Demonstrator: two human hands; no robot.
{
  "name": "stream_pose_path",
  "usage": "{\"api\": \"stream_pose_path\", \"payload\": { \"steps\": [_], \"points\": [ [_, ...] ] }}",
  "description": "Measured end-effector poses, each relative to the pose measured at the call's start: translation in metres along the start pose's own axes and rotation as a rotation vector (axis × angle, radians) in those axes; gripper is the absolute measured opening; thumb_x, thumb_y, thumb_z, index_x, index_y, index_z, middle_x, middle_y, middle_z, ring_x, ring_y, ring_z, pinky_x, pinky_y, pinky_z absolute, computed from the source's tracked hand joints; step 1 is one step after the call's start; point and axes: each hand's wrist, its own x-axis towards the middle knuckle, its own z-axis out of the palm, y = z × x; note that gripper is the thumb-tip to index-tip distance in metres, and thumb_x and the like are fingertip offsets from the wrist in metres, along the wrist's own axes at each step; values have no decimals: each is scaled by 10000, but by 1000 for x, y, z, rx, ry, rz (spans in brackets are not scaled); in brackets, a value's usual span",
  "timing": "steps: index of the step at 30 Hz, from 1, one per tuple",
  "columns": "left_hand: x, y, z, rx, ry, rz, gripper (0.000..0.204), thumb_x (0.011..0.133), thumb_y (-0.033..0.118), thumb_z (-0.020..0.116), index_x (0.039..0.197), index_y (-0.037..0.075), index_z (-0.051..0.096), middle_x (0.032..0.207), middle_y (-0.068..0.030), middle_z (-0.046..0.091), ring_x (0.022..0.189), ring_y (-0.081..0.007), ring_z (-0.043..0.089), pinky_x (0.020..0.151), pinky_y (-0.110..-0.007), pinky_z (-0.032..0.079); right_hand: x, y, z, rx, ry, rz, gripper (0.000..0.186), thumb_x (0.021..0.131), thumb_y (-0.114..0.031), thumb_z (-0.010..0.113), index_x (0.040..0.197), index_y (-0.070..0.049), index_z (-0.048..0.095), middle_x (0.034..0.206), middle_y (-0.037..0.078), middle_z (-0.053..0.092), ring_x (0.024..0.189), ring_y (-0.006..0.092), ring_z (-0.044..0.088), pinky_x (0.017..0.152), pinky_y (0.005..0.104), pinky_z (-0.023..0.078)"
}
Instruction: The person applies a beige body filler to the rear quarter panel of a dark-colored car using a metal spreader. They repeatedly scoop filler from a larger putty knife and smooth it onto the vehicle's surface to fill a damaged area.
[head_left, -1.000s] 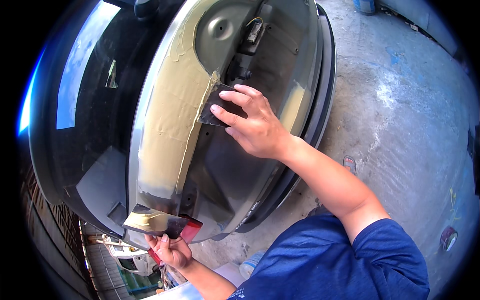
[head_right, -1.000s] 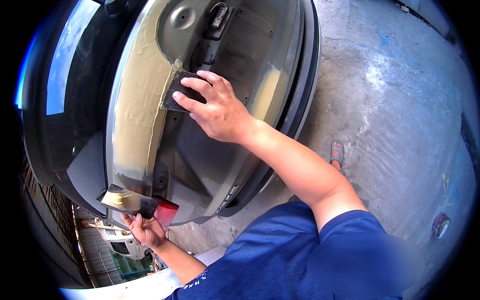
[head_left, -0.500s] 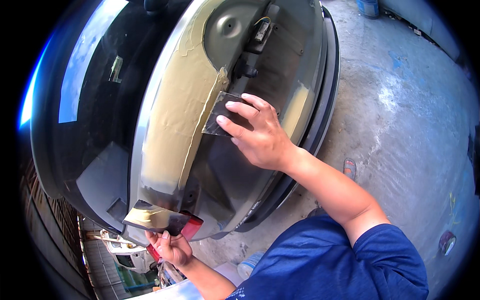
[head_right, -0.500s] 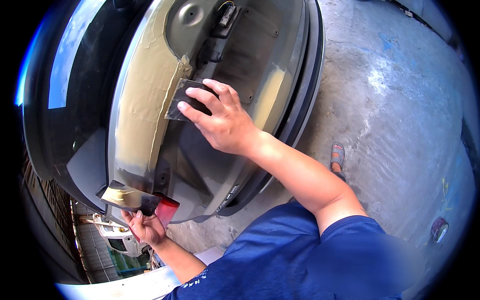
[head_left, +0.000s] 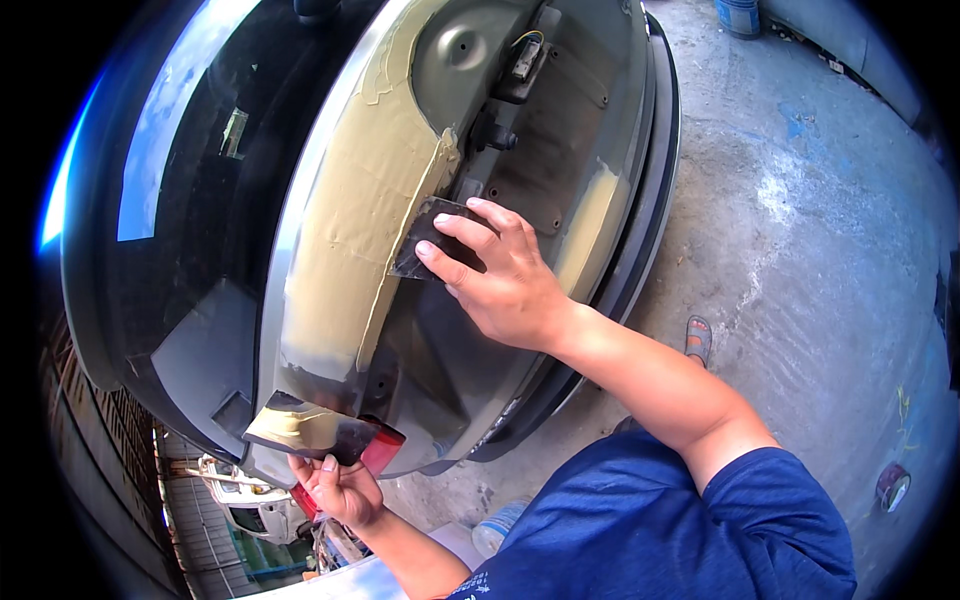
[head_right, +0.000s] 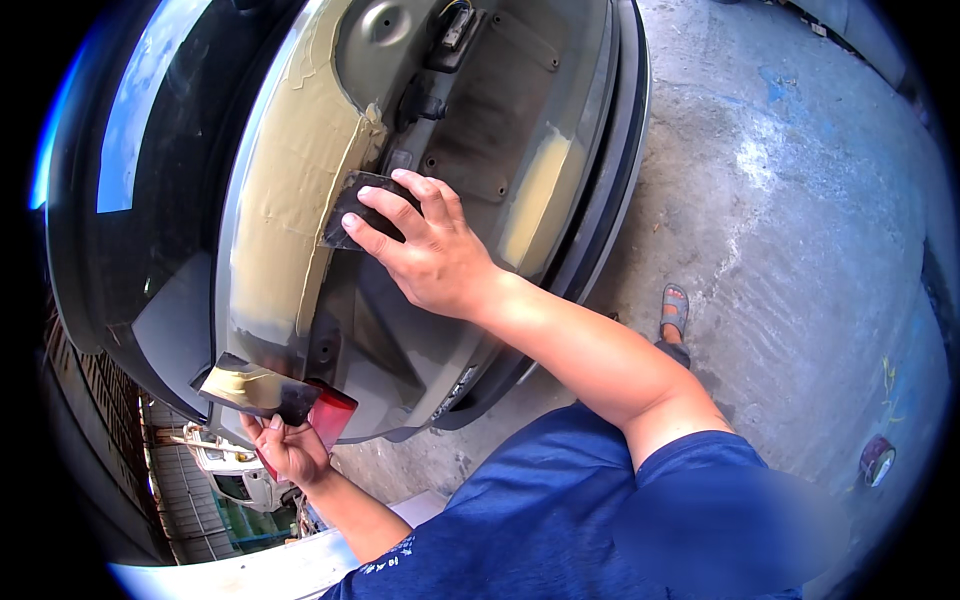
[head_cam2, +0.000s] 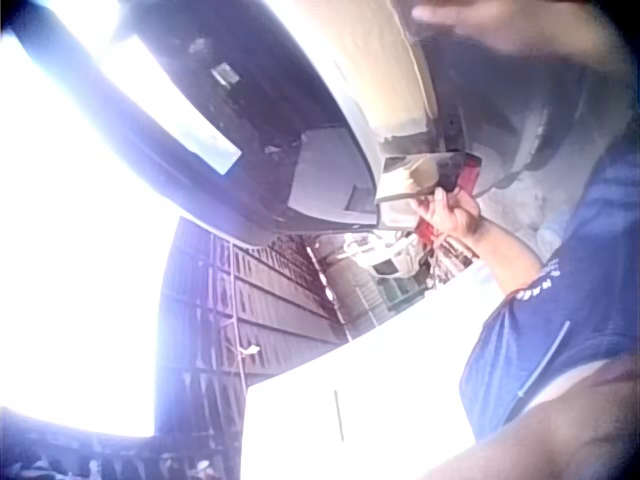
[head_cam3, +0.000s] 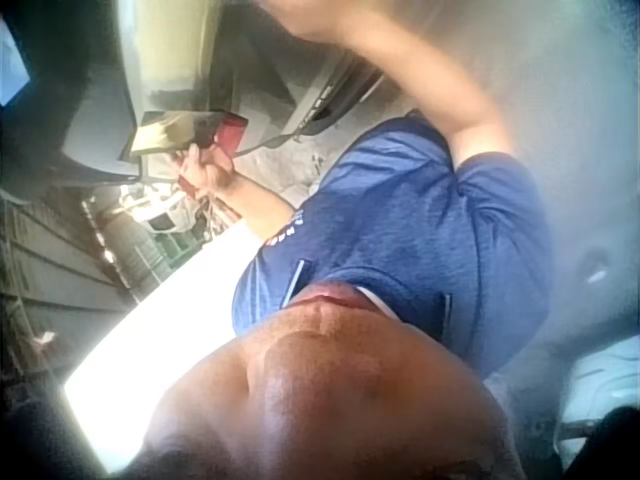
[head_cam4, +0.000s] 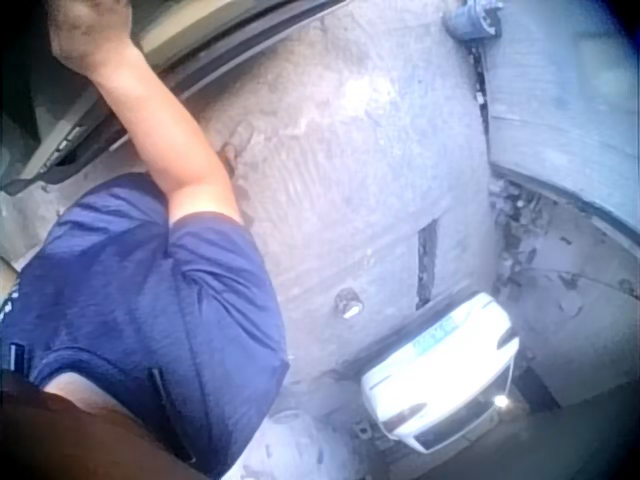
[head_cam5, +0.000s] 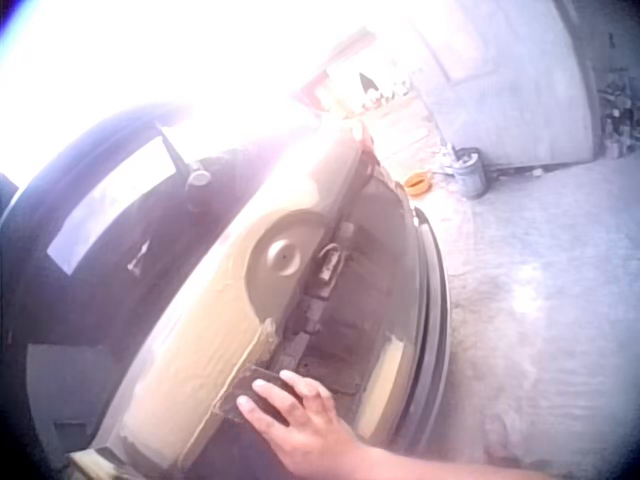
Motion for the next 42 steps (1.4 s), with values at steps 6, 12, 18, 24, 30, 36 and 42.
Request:
{"api": "stream_pose_path", "payload": {
  "steps": [6,12,18,24,30,36,42],
  "points": [
    [-6,3,7,-16,31,-27,607,813,-75,482,1401,6,353,1370,-194,482,1281,-302,465,1099,-488,350,-19,-1,-11,34,-62,47,534,696,-27,706,1211,-126,606,1305,121,474,1212,378,426,994,463,380],
    [-20,7,76,-102,79,-212,613,822,-84,494,1405,-21,315,1345,-216,486,1256,-314,489,1056,-472,411,-22,-35,-53,316,-180,145,512,747,-73,668,1250,-72,579,1311,167,462,1190,401,437,1010,486,375],
    [-25,11,107,-201,-1,-310,579,871,-103,443,1423,-49,277,1349,-223,493,1257,-280,497,1058,-404,409,-5,-76,-85,250,-278,6,475,724,-116,708,1191,-92,622,1244,148,522,1144,393,488,957,468,404],
    [-34,14,108,-154,-35,-328,584,869,-95,436,1427,-46,274,1334,-220,506,1231,-268,521,1034,-385,433,4,-110,-91,145,-317,-106,424,692,-155,716,1110,-131,655,1202,80,557,1140,358,502,876,438,414],
    [-38,13,105,-2,-157,-231,608,854,-110,443,1438,-63,281,1331,-197,516,1222,-233,524,1036,-343,403,-18,-110,-100,55,-443,-120,412,687,-123,719,1094,-114,656,1183,100,570,1142,371,509,891,452,420],
    [-28,18,78,9,-227,188,589,866,-112,468,1423,-47,288,1308,-242,520,1218,-282,521,1049,-425,389,-23,-71,-119,687,-398,456,391,890,-185,606,1242,-22,566,1269,152,490,1139,262,521,999,367,411],
    [-10,28,75,-127,-22,-21,673,773,-109,476,1417,5,318,1340,-217,505,1265,-302,488,1085,-490,376,-12,-24,-109,1607,-84,1068,512,937,-213,509,1382,-5,364,1289,139,508,1176,246,545,926,415,529]
  ]
}}
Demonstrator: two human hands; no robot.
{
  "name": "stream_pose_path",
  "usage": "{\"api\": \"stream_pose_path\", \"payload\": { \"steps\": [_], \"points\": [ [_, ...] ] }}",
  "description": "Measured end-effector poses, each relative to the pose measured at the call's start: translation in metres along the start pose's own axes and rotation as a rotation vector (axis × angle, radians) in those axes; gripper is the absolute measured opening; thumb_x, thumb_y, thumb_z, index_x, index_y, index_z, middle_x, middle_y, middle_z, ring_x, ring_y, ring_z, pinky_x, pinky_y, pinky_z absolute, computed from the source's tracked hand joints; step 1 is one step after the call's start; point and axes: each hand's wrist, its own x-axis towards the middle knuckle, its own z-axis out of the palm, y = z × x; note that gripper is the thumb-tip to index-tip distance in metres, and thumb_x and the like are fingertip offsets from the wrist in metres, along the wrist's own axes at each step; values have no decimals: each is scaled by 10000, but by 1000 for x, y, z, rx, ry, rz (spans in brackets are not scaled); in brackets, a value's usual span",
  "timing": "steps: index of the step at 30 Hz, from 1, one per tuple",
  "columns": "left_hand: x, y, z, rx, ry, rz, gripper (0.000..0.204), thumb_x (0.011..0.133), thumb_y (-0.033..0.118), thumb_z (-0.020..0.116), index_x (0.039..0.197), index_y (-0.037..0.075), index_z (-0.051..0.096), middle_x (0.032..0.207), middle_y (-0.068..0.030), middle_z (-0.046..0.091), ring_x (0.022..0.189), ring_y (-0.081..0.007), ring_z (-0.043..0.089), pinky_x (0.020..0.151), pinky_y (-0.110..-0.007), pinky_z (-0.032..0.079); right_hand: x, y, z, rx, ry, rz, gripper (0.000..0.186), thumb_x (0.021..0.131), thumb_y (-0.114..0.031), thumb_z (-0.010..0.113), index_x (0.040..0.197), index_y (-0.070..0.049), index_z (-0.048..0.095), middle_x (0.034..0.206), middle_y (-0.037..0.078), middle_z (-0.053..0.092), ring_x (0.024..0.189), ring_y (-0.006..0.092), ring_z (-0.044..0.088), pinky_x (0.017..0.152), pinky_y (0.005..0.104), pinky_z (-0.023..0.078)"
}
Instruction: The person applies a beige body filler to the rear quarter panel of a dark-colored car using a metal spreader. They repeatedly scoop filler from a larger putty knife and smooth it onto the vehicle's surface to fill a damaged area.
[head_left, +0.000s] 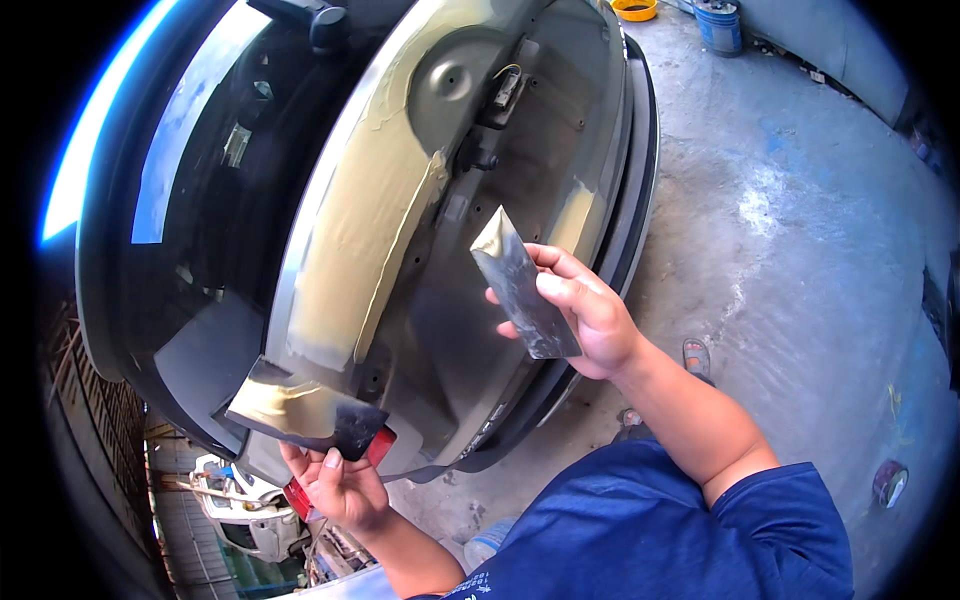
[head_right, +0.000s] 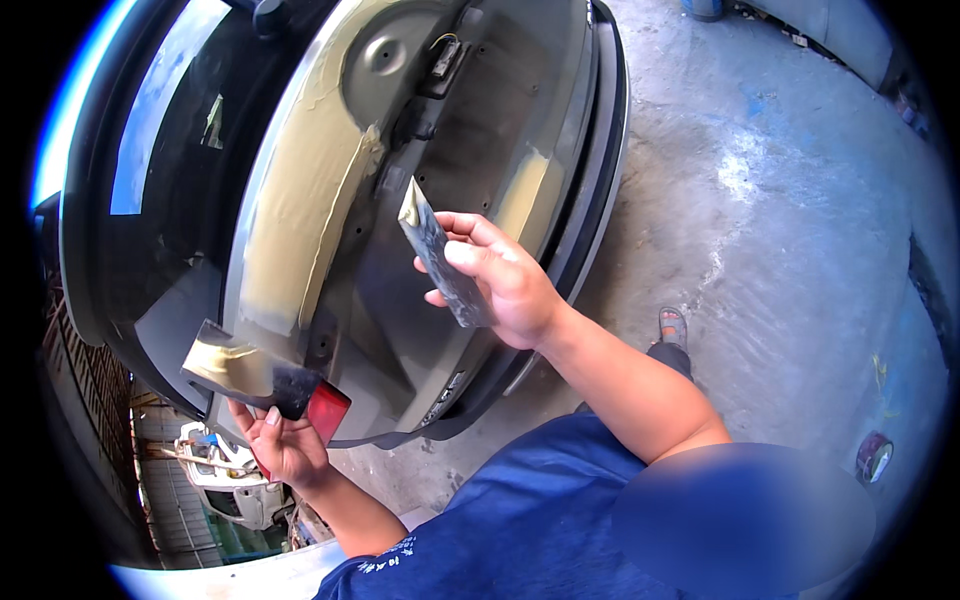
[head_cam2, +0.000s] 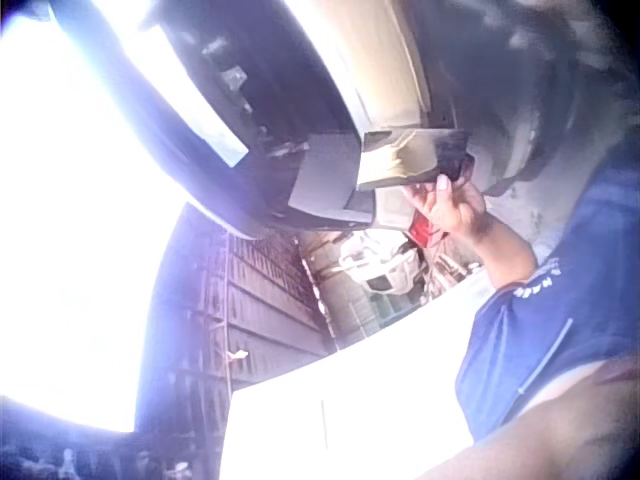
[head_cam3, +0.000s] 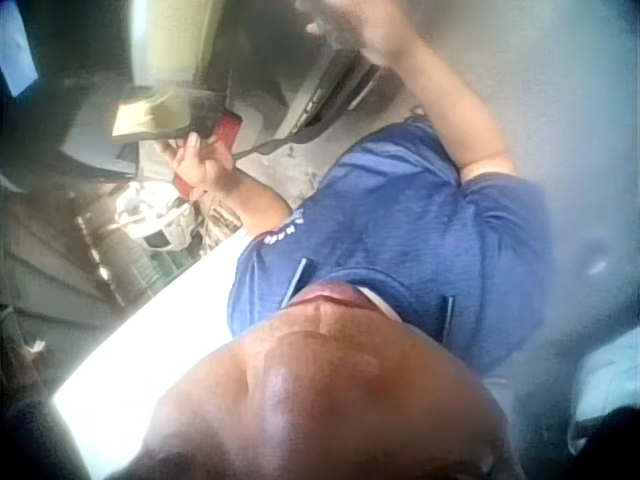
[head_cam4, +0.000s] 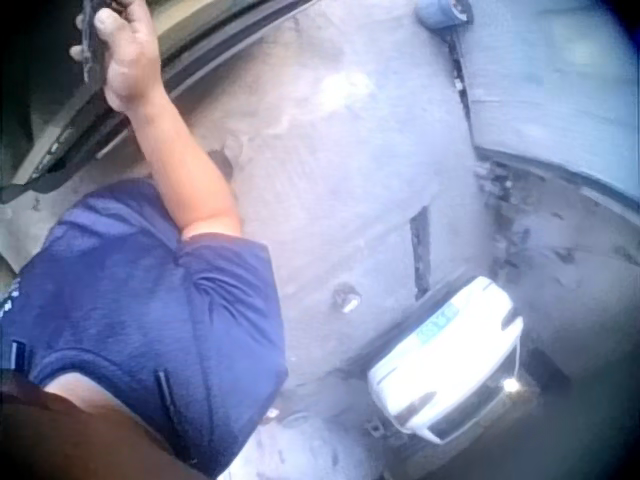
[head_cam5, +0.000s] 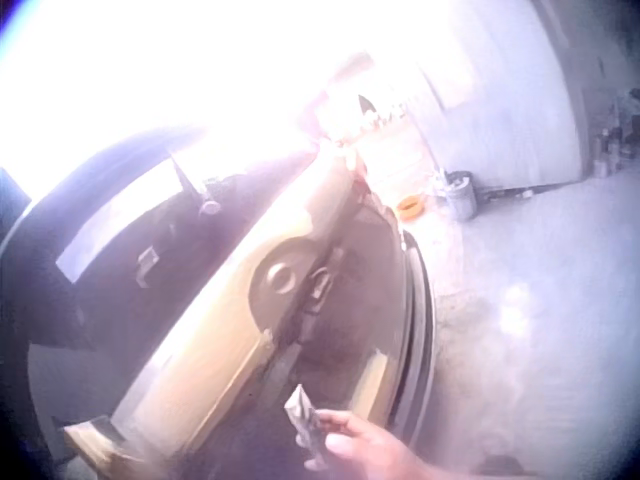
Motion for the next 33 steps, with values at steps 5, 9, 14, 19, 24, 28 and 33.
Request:
{"api": "stream_pose_path", "payload": {
  "steps": [5,9,14,19,24,28,33],
  "points": [
    [-4,-13,27,-39,104,-149,727,763,-109,468,1449,8,259,1382,-212,459,1280,-310,473,1051,-546,412,23,-20,-19,158,-67,83,530,940,-233,477,1395,-4,332,1293,159,505,1162,266,554,908,449,539],
    [-7,-25,65,-48,107,-270,698,792,-61,443,1457,48,263,1389,-195,459,1297,-320,457,1053,-575,396,34,-31,-25,190,-129,116,574,929,-253,496,1416,-10,312,1310,171,495,1181,285,541,922,463,529],
    [-1,-52,125,-159,234,-472,685,784,-97,463,1432,46,290,1386,-204,450,1286,-341,464,1035,-553,427,30,-38,-23,-107,-432,-41,490,910,-147,555,1372,-29,445,1317,101,481,1228,212,470,992,388,444],
    [8,-55,159,-189,261,-399,681,807,-101,439,1444,49,247,1392,-226,435,1301,-350,444,1033,-557,427,33,-53,-20,-610,-582,-327,424,831,-115,659,1244,-39,605,1268,163,508,1161,298,526,974,375,439],
    [9,-50,172,-172,281,-300,693,796,-106,422,1457,28,258,1424,-229,411,1321,-341,428,1081,-552,367,39,-78,-32,-1087,-510,-386,402,796,-116,673,1194,-70,643,1234,169,529,1101,332,535,958,393,443],
    [11,-47,179,-26,239,-142,644,832,-110,421,1441,6,248,1386,-238,441,1298,-336,449,1059,-507,412,37,-100,-20,-1270,-380,-491,382,745,-130,717,1121,-82,672,1188,160,558,1085,361,543,947,435,447],
    [11,-54,178,62,205,-108,625,837,-118,424,1432,-9,264,1371,-242,456,1274,-315,473,1043,-488,427,33,-106,10,-1527,-450,-711,402,659,-141,725,1057,-122,670,1148,120,572,1090,371,530,857,439,443]
  ]
}}
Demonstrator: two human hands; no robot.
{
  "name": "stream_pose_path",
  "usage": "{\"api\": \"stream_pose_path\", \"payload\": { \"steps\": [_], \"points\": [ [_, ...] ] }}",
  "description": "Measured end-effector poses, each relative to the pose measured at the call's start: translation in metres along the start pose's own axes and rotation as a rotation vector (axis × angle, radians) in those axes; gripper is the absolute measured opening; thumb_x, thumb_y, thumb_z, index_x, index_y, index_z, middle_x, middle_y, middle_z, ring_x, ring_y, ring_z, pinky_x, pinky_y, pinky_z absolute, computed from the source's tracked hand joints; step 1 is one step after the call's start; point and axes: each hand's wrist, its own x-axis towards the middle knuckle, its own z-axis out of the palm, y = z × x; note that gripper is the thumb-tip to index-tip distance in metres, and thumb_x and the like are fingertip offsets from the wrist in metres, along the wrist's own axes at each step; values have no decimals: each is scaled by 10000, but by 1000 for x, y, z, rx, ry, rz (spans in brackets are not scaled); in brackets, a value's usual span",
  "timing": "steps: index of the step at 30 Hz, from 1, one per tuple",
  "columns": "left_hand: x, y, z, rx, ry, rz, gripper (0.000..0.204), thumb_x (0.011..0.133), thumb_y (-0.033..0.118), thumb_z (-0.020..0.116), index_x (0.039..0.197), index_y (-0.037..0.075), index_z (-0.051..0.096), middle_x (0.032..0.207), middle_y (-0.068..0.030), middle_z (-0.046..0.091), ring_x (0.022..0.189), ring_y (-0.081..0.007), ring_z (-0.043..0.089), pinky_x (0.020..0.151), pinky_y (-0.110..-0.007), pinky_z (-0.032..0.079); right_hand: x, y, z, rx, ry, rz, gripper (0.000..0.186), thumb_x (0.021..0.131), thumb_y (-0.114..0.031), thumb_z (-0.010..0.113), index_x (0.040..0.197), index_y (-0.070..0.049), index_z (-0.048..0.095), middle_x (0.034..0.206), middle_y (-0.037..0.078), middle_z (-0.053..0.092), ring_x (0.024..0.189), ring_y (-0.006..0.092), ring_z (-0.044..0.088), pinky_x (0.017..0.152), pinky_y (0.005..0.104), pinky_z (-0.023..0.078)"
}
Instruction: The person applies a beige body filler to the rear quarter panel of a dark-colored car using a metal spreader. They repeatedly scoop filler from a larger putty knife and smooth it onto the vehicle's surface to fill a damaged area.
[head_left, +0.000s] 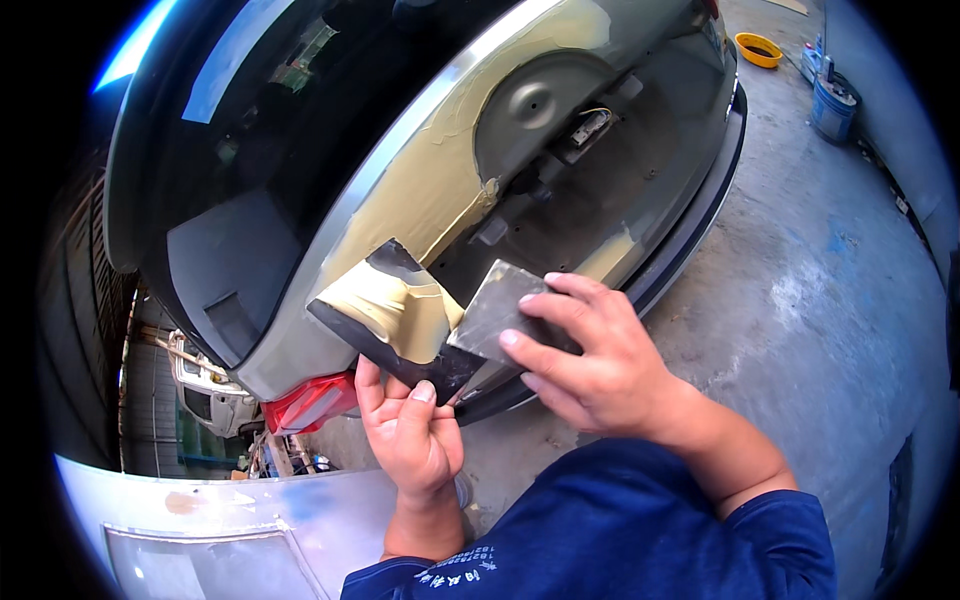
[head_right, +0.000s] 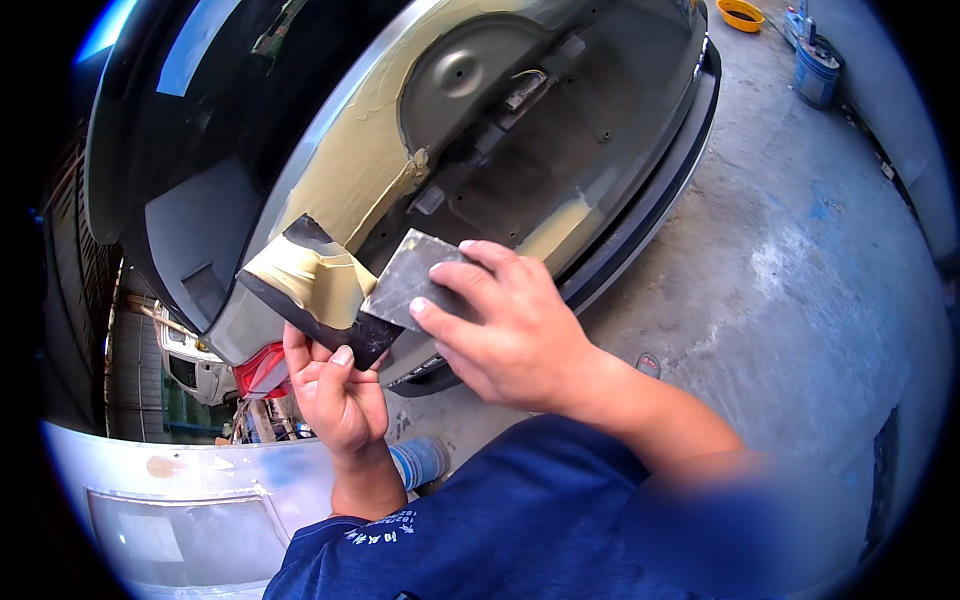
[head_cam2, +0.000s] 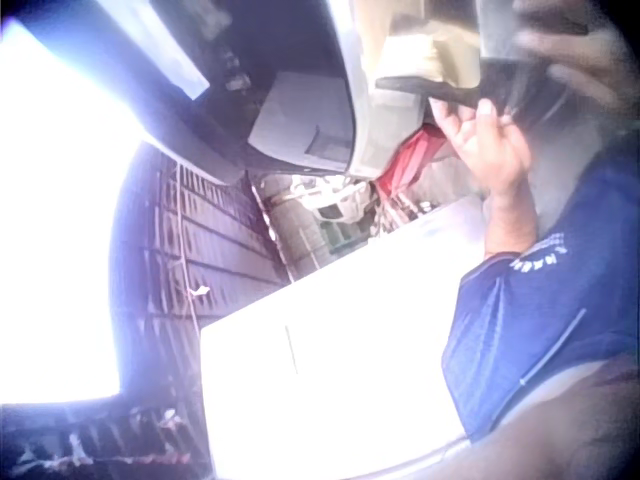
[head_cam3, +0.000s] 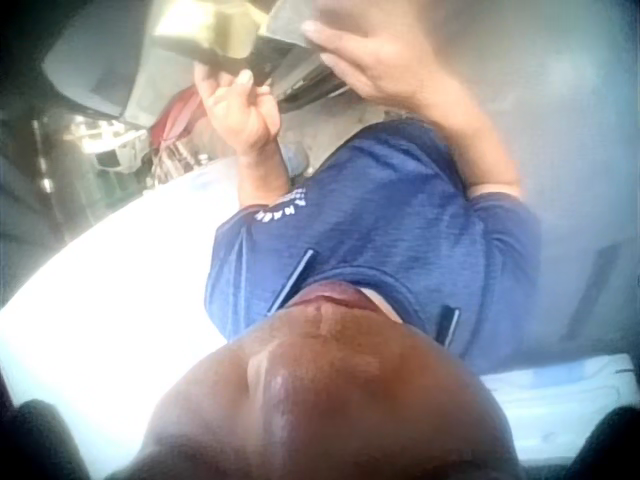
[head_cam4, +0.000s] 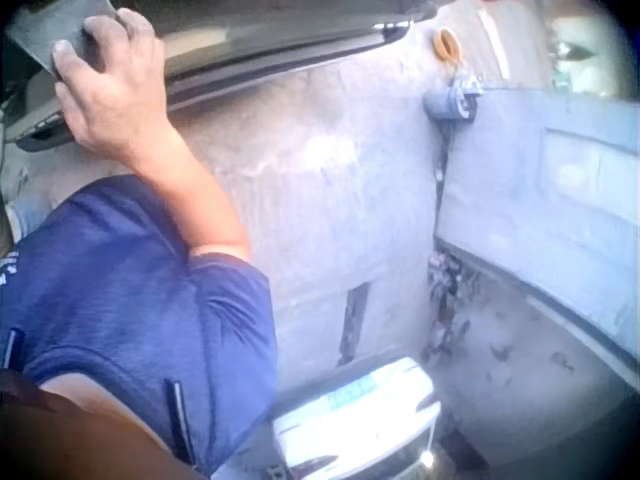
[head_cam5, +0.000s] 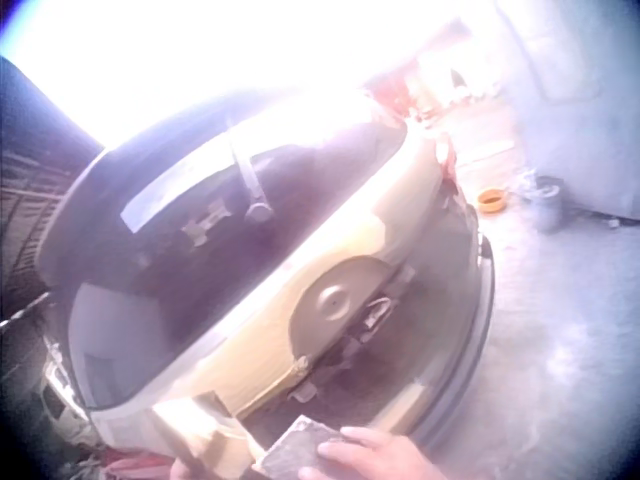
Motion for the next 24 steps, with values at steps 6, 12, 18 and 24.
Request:
{"api": "stream_pose_path", "payload": {
  "steps": [6,12,18,24],
  "points": [
    [10,-10,-21,123,63,214,618,816,-143,416,1411,-17,307,1367,-224,459,1268,-317,475,1029,-510,429,-13,26,11,174,-150,128,366,740,-158,706,1096,-85,658,1145,135,562,1082,361,535,927,438,443],
    [25,15,-62,-34,17,201,610,811,-98,410,1411,3,363,1402,-190,448,1328,-314,411,1121,-521,325,7,69,21,1516,-139,1025,581,917,-354,530,1416,-93,386,1287,66,482,1123,183,514,824,355,520],
    [23,23,-92,-197,-83,157,581,830,-91,388,1408,-29,373,1483,-193,347,1378,-348,332,1150,-536,274,25,77,35,1578,-206,1078,613,925,-404,534,1441,-117,367,1158,39,493,1040,149,493,812,363,521],
    [25,24,-86,-202,-50,159,566,848,-90,372,1410,-24,375,1496,-194,328,1383,-352,320,1157,-536,261,40,69,35,1499,-198,1098,673,927,-432,543,1456,-67,341,1119,62,512,1015,141,485,782,347,509]
  ]
}}
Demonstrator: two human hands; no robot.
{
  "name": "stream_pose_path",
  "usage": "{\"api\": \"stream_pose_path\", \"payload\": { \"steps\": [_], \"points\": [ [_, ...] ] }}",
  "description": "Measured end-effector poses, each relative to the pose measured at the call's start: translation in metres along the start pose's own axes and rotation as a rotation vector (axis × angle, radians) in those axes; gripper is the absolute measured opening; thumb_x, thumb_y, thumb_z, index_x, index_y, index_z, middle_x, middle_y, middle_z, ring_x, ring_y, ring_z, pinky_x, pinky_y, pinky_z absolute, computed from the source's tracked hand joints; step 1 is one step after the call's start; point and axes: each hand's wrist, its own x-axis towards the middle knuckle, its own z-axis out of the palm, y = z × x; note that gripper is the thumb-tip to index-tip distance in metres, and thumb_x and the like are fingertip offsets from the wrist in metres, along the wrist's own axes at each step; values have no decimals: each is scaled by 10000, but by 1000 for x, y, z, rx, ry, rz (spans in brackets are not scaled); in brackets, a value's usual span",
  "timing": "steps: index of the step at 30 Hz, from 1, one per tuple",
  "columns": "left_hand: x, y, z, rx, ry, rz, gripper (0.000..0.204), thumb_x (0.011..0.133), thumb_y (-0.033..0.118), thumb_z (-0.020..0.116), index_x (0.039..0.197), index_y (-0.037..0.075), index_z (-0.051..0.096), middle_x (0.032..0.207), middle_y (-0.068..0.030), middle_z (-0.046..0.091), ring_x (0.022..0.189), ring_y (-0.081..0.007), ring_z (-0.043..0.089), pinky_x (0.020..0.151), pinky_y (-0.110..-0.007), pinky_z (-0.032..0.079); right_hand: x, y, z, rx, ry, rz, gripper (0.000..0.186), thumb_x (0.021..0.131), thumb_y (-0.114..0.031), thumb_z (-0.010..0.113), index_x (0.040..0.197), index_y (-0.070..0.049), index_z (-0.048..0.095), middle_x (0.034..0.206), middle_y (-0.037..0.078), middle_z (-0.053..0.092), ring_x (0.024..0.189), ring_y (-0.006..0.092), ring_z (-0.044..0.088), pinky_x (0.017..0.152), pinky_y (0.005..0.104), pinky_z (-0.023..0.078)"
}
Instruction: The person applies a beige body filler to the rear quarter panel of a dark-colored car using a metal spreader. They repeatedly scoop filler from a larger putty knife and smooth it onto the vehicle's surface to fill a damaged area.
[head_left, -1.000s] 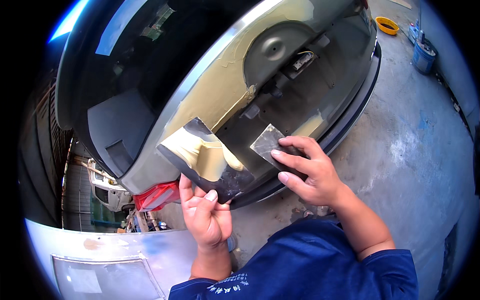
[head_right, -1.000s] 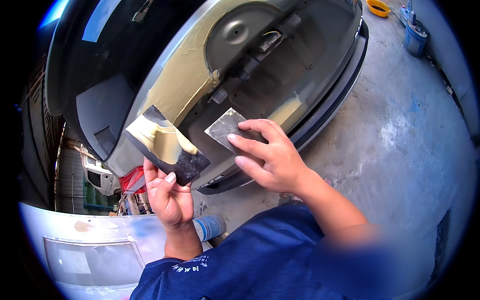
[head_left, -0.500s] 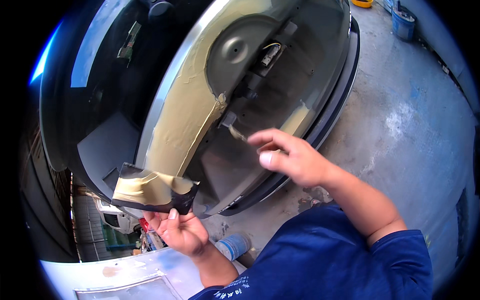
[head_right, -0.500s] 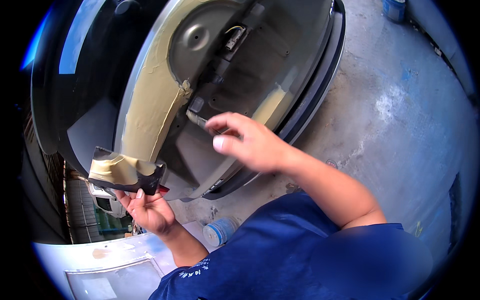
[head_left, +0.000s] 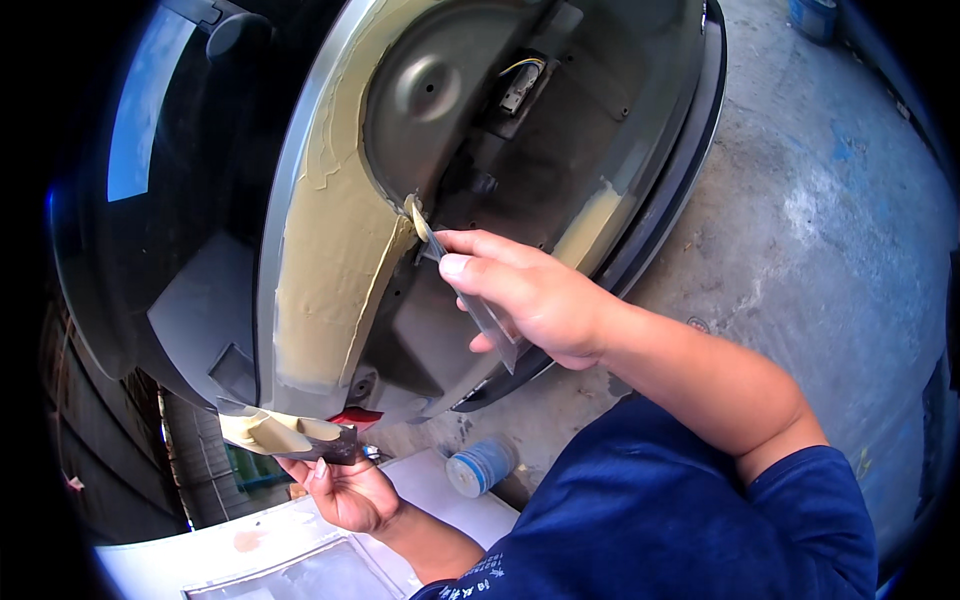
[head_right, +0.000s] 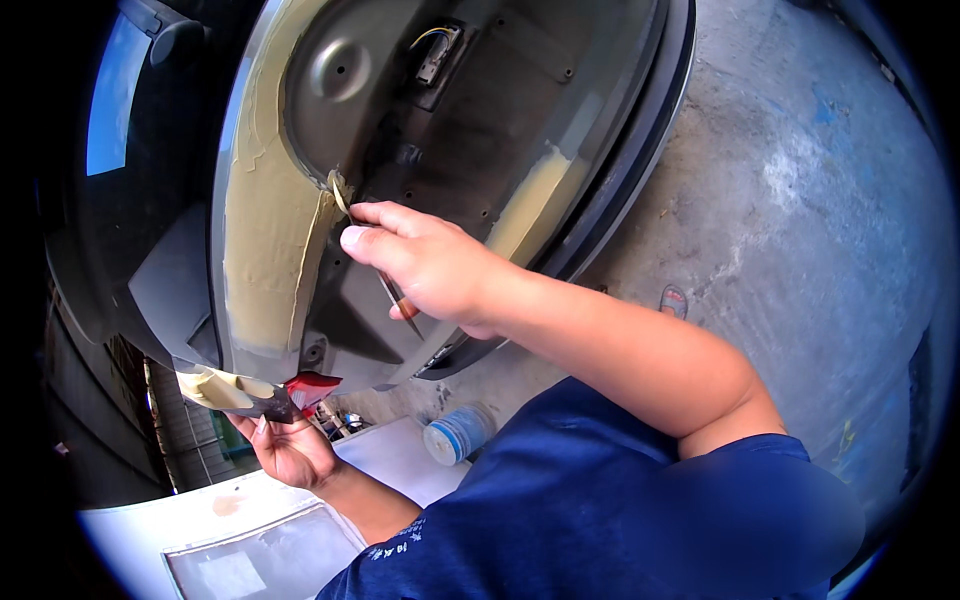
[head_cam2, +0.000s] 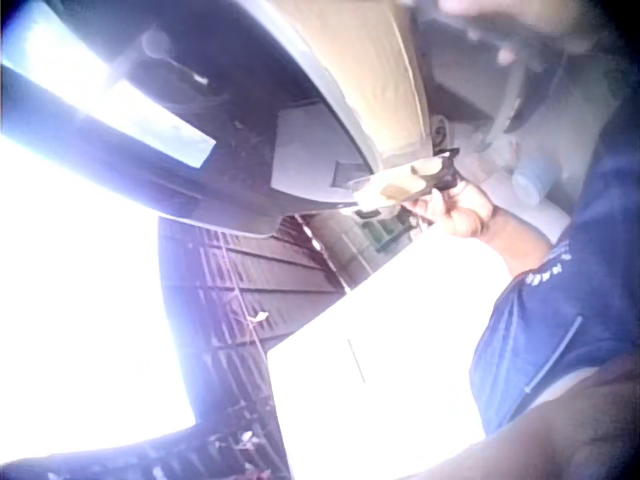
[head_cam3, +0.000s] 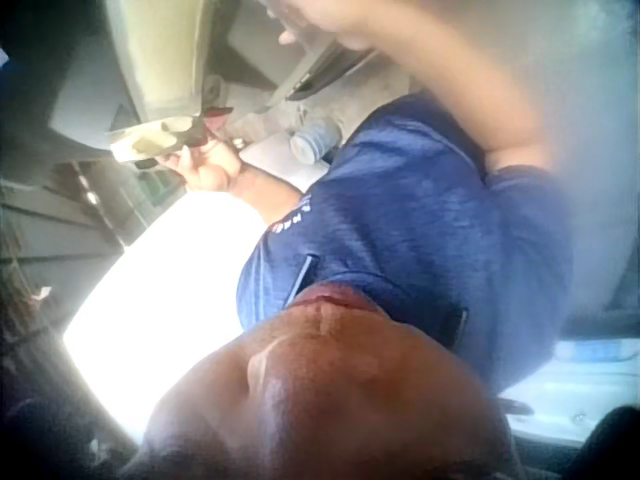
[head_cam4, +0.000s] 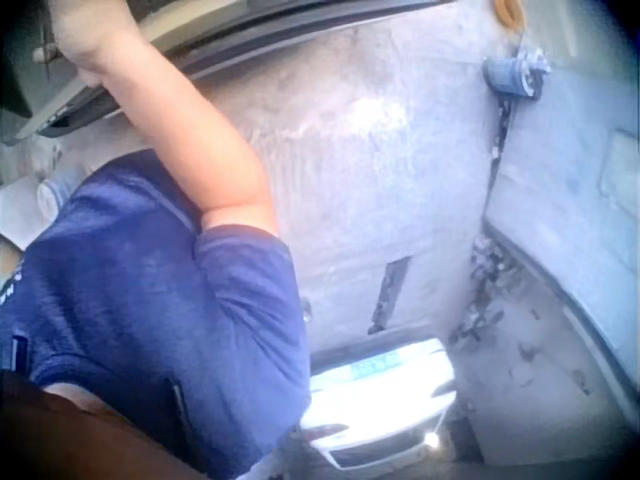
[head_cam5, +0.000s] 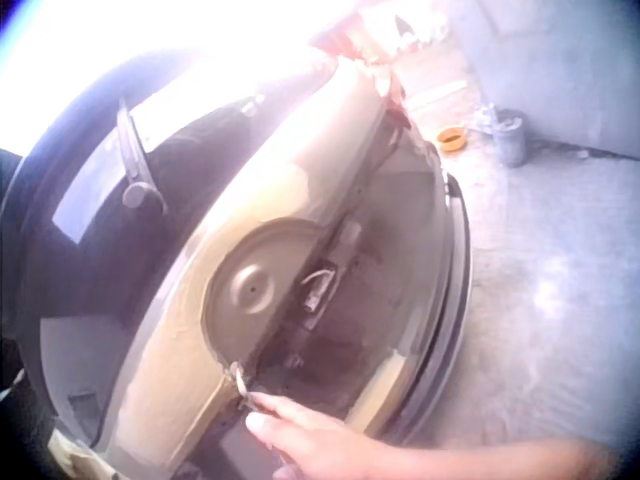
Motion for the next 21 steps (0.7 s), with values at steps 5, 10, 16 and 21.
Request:
{"api": "stream_pose_path", "payload": {
  "steps": [5,10,16,21],
  "points": [
    [0,-4,1,-15,24,18,562,853,-86,375,1412,-23,375,1496,-191,329,1384,-349,320,1153,-534,268,8,7,13,-191,148,-97,661,935,-443,521,1430,-28,387,1184,173,540,1050,236,537,854,350,473],
    [-5,-3,-2,-30,78,37,558,854,-86,380,1408,-19,385,1495,-187,335,1383,-343,325,1144,-536,279,11,8,26,-418,225,-150,727,940,-519,488,1414,22,384,1227,238,489,1142,325,517,985,366,407],
    [-5,-5,-3,-42,64,26,565,848,-97,377,1407,-16,390,1490,-189,343,1374,-345,341,1136,-538,292,8,8,35,-556,246,-200,768,943,-509,520,1440,45,330,1148,168,457,963,191,562,846,311,470],
    [-6,-3,-2,-30,93,28,569,842,-101,379,1404,-19,393,1490,-189,345,1372,-349,342,1135,-533,297,-8,15,27,-555,160,-261,729,956,-477,504,1454,21,316,1191,163,455,1041,203,552,857,311,481]
  ]
}}
